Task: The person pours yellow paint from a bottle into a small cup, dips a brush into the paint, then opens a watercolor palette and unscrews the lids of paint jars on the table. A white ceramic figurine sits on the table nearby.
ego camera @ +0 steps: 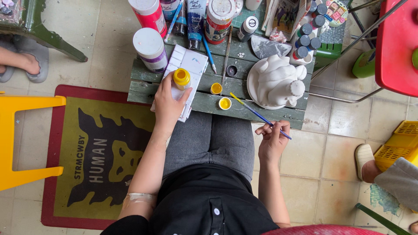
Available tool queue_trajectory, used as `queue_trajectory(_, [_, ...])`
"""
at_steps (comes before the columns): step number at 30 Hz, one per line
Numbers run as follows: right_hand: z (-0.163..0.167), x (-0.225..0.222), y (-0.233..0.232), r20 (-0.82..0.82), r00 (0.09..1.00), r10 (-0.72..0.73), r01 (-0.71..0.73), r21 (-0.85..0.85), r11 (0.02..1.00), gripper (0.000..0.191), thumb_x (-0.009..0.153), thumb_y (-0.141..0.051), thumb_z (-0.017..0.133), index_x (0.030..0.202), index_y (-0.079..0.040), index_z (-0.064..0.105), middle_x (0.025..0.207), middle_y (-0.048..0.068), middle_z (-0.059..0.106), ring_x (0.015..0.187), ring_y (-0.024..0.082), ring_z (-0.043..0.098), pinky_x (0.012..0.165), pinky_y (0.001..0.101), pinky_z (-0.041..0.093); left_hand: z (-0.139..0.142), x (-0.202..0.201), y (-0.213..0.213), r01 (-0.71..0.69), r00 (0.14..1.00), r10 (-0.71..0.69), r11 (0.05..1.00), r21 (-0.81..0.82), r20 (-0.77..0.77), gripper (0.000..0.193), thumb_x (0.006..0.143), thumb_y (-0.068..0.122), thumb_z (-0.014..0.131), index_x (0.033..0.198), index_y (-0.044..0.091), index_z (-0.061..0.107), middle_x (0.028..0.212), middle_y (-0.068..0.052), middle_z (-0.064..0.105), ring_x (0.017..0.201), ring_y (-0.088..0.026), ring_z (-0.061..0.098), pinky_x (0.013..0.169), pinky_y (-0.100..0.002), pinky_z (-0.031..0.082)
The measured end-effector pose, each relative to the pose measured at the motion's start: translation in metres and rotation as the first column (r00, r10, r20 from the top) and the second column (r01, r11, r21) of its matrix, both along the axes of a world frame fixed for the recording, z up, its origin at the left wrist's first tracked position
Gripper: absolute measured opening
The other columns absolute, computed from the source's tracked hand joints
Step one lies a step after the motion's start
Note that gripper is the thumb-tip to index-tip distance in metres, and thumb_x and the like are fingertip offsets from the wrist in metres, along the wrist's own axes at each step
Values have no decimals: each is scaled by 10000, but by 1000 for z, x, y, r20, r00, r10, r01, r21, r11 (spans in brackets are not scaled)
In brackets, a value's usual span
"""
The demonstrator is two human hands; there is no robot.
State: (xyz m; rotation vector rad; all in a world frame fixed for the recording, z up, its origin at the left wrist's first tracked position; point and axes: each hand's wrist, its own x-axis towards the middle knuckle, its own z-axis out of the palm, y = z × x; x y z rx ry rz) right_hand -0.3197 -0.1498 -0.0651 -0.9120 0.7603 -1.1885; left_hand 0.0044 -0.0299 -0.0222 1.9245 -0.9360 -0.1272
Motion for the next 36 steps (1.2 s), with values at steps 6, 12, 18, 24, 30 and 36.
queue_trajectory(6, [9, -6, 0, 13, 992, 129, -128, -42, 991, 129, 1175, -181, 455, 1140, -61, 487, 915, 134, 666, 744, 248, 701, 708, 356, 559, 5, -5, 8, 37, 996, -33, 998, -51, 79, 567, 876, 107, 848, 1371, 61, 575, 1316, -161, 673, 1228, -360, 669, 1032, -431, 551])
queue_trajectory(12, [26, -1, 10, -188, 980, 69, -120, -274, 954, 134, 1077, -69, 594, 1133, -20, 482, 994, 181, 646, 740, 268, 685, 699, 390, 567, 24, -13, 19, 112, 983, -95, 988, -104, 156, 610, 779, 4, 854, 1330, 70, 602, 1339, -98, 674, 1247, -311, 671, 1068, -389, 554])
queue_trajectory(18, [51, 11, 24, -228, 973, 44, -164, -540, 825, 123, 1109, -116, 555, 1131, -6, 504, 978, 219, 707, 791, 307, 738, 688, 383, 627, 36, -12, 18, 154, 959, -118, 980, -127, 257, 554, 774, -41, 843, 1281, 67, 646, 1339, -61, 659, 1276, -266, 636, 1096, -381, 543])
queue_trajectory(24, [79, 37, 22, -410, 911, -47, -314, -764, 563, 95, 1065, -113, 601, 1029, -26, 591, 807, 150, 705, 776, 315, 763, 733, 397, 628, 41, -15, 15, 176, 932, -124, 976, -126, 341, 533, 783, -78, 828, 1268, 80, 672, 1327, -34, 660, 1282, -255, 627, 1098, -373, 547])
queue_trajectory(30, [100, 50, 21, -477, 850, -223, -402, -862, 309, 140, 1064, -179, 617, 1018, -47, 615, 921, 160, 782, 759, 270, 757, 701, 339, 602, 44, -14, 13, 198, 897, -132, 973, -117, 423, 556, 781, -78, 823, 1280, 82, 640, 1353, -29, 660, 1251, -280, 627, 1065, -382, 549])
queue_trajectory(36, [103, 54, 24, -468, 882, -56, -385, -783, 489, 102, 1069, -163, 597, 1021, -79, 631, 936, 144, 761, 767, 264, 767, 695, 331, 608, 41, -10, 11, 199, 880, -112, 970, -143, 461, 531, 792, -121, 802, 1244, 98, 631, 1341, -6, 660, 1249, -285, 638, 1057, -379, 565])
